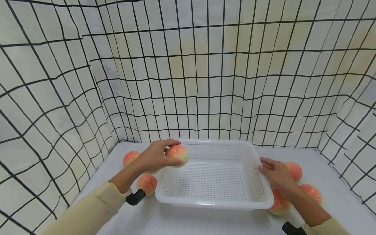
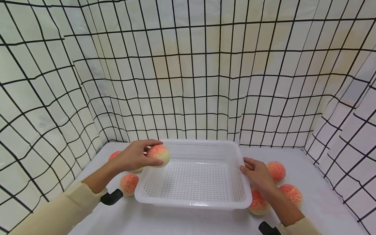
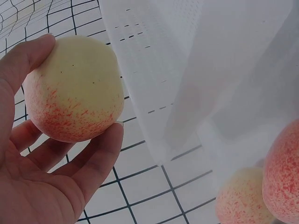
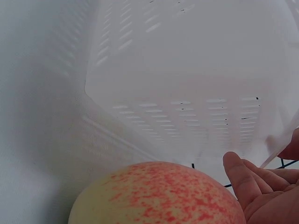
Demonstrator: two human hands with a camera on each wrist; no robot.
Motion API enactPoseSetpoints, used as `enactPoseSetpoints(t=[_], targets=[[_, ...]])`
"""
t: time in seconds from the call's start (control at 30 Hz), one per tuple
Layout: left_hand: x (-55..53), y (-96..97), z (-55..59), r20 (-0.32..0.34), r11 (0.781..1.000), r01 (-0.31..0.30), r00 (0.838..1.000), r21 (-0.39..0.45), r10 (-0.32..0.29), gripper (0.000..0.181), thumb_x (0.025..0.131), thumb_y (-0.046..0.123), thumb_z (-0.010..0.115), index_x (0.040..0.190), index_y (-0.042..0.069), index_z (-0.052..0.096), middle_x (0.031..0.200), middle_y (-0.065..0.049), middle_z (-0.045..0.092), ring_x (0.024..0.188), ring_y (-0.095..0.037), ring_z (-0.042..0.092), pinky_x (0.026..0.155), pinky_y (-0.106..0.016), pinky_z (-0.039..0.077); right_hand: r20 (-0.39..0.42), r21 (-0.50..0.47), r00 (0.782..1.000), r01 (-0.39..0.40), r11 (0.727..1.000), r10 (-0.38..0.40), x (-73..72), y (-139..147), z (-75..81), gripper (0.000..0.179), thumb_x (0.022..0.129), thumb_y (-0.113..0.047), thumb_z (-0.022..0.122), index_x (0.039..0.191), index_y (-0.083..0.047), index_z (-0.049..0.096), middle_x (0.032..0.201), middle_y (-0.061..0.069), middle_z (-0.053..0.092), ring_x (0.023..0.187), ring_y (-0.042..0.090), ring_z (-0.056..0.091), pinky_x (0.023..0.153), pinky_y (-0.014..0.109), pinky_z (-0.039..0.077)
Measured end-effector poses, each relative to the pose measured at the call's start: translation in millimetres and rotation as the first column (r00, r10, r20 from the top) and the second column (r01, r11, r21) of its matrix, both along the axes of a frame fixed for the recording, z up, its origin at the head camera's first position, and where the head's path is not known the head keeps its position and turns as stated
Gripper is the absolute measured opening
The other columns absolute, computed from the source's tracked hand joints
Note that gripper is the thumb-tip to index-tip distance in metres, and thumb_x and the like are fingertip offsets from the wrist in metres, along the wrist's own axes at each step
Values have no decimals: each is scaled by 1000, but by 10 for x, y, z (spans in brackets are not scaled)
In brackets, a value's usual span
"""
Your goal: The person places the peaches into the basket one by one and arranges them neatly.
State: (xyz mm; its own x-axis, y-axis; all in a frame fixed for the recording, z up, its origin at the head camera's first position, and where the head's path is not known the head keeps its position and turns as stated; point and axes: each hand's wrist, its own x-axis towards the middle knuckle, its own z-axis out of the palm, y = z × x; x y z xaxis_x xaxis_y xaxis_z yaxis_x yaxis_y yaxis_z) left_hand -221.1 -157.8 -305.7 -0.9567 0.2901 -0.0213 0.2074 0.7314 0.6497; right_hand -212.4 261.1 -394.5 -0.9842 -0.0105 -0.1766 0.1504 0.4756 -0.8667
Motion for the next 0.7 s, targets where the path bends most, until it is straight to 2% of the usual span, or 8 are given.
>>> enactPoseSetpoints(t=[0.4, 0.7], targets=[[-77, 171, -18, 1, 998, 32, 999, 51, -32, 76, 79, 36, 90, 147, 20, 59, 123, -2, 71, 99, -18, 68, 80, -31, 57, -2, -26, 1000, -18, 1000, 18, 19, 16, -8, 70, 107, -30, 59, 163, -2, 28, 158, 27, 46, 109, 29, 75, 88, 45, 63], [-129, 286, 18, -19, 999, 50, 999, -7, -50, 75, 81, 38, 88, 148, 19, 58, 126, 0, 70, 102, -18, 67, 81, -31, 56, 6, -19, 1000, -18, 1000, 18, 13, -6, 19, 70, 107, -30, 59, 163, -2, 28, 159, 27, 45, 113, 32, 74, 90, 45, 63]])
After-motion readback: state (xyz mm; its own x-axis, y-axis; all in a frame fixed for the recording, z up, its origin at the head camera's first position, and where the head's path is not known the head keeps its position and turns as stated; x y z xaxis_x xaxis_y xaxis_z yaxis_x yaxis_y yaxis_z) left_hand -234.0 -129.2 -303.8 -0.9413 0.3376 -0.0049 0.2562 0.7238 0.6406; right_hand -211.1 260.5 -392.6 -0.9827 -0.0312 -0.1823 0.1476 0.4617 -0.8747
